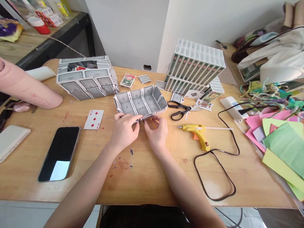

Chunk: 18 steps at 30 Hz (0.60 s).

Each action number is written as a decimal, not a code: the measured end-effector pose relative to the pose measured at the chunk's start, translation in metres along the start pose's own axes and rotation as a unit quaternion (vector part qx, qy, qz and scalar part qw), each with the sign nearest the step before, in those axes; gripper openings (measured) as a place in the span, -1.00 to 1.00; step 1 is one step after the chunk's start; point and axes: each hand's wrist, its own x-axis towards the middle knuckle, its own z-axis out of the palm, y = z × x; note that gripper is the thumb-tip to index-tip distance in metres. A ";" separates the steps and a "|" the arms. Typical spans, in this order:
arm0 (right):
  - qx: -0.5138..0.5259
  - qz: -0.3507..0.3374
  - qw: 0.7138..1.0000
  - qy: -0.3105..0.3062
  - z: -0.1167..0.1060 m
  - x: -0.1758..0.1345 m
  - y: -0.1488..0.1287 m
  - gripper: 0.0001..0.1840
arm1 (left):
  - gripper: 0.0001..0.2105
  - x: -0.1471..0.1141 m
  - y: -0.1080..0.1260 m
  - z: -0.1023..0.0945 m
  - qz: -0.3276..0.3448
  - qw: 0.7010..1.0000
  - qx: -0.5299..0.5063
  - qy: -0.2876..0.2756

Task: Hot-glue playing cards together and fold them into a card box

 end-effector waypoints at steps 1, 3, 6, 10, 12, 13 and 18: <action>-0.001 -0.006 1.000 0.001 0.000 0.000 -0.001 -0.67 | -0.76 0.000 0.001 0.000 0.000 1.000 -0.002 0.000; -0.001 -0.017 1.000 0.001 0.001 0.000 -0.002 -0.63 | -0.76 0.000 0.002 0.000 -0.002 1.000 -0.005 0.000; -0.010 -0.030 0.999 0.010 0.002 0.000 -0.003 -0.59 | -0.78 -0.001 0.003 0.000 -0.006 1.000 -0.008 0.002; -0.038 -0.045 0.998 0.021 0.001 0.002 -0.003 -0.69 | -0.77 -0.001 0.006 0.001 -0.003 1.000 -0.010 0.005; -0.045 -0.050 0.997 0.024 -0.001 0.002 -0.002 -0.73 | -0.77 -0.001 0.008 0.001 -0.002 1.000 -0.011 0.012; -0.043 -0.050 0.998 0.024 -0.001 0.002 -0.001 -0.72 | -0.76 -0.001 0.009 0.001 -0.002 1.000 -0.012 0.016; -0.017 -0.041 0.999 0.020 -0.001 -0.001 -0.001 -0.60 | -0.78 -0.002 0.012 0.002 -0.009 1.000 -0.016 0.018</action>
